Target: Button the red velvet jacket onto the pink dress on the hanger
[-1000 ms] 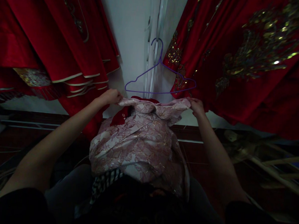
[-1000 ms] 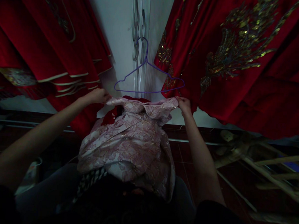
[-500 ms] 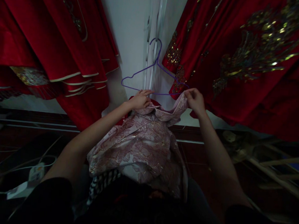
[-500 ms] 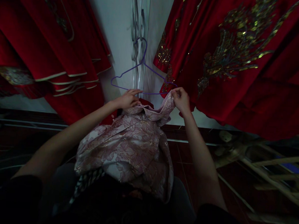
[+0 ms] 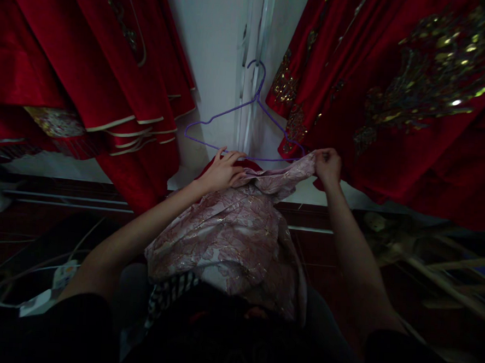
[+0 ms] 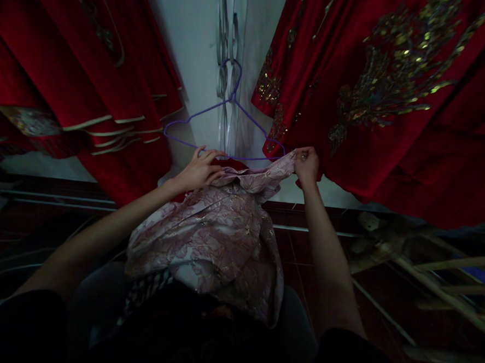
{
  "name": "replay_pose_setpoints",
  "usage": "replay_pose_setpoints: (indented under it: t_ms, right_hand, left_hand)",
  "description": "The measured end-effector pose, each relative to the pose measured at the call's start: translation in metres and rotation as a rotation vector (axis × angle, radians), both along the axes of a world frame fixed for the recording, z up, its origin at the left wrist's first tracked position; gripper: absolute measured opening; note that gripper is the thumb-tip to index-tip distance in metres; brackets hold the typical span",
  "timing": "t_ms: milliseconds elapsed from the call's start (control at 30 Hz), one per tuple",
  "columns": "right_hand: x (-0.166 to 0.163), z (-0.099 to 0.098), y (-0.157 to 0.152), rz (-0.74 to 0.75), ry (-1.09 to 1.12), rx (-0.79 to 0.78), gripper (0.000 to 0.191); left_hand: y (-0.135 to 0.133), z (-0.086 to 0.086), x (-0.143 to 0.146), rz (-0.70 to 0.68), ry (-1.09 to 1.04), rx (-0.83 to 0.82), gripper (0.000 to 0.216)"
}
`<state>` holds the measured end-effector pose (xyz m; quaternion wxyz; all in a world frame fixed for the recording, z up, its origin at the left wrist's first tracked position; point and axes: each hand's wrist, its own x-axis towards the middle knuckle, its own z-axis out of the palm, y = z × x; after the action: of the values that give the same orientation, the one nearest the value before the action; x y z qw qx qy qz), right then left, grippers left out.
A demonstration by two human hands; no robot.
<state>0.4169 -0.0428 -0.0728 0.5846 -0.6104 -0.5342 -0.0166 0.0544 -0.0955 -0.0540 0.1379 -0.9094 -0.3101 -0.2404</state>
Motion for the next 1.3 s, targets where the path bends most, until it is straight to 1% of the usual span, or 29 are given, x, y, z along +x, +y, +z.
replay_pose_setpoints:
  t_ms: [100, 333, 500, 700, 967, 1033, 1133, 1200, 1300]
  right_hand:
    - [0.000, -0.002, -0.001, 0.002, 0.000, -0.031, 0.015]
    - [0.000, -0.003, -0.001, -0.068, -0.088, -0.065, 0.011]
    - [-0.002, 0.002, -0.001, -0.021, -0.081, 0.001, 0.016]
    - [-0.007, 0.012, -0.006, -0.043, -0.123, 0.049, 0.023]
    - [-0.001, 0.006, -0.013, -0.060, -0.100, 0.053, 0.032]
    - [-0.002, 0.010, -0.014, -0.051, -0.116, 0.071, 0.032]
    - [-0.015, 0.025, -0.013, -0.005, -0.175, 0.093, 0.032]
    - [-0.030, 0.037, -0.010, 0.060, -0.219, 0.093, 0.032]
    - [-0.054, 0.050, 0.001, 0.210, -0.259, 0.064, 0.032]
  left_hand:
    - [0.000, -0.001, 0.000, 0.006, 0.001, 0.014, 0.031]
    - [0.000, 0.000, -0.003, 0.003, 0.001, 0.019, 0.031]
    - [-0.001, 0.001, -0.003, 0.003, 0.008, 0.023, 0.031]
    - [-0.002, 0.000, 0.000, 0.017, 0.002, 0.022, 0.030]
    - [-0.003, 0.000, -0.001, 0.024, 0.001, 0.014, 0.029]
    - [-0.003, 0.000, -0.001, 0.021, 0.000, 0.002, 0.029]
    - [0.002, 0.000, 0.000, 0.002, -0.008, -0.031, 0.030]
    - [0.006, -0.001, 0.003, -0.015, -0.012, -0.061, 0.030]
    - [0.015, -0.004, 0.009, -0.035, -0.026, -0.113, 0.031]
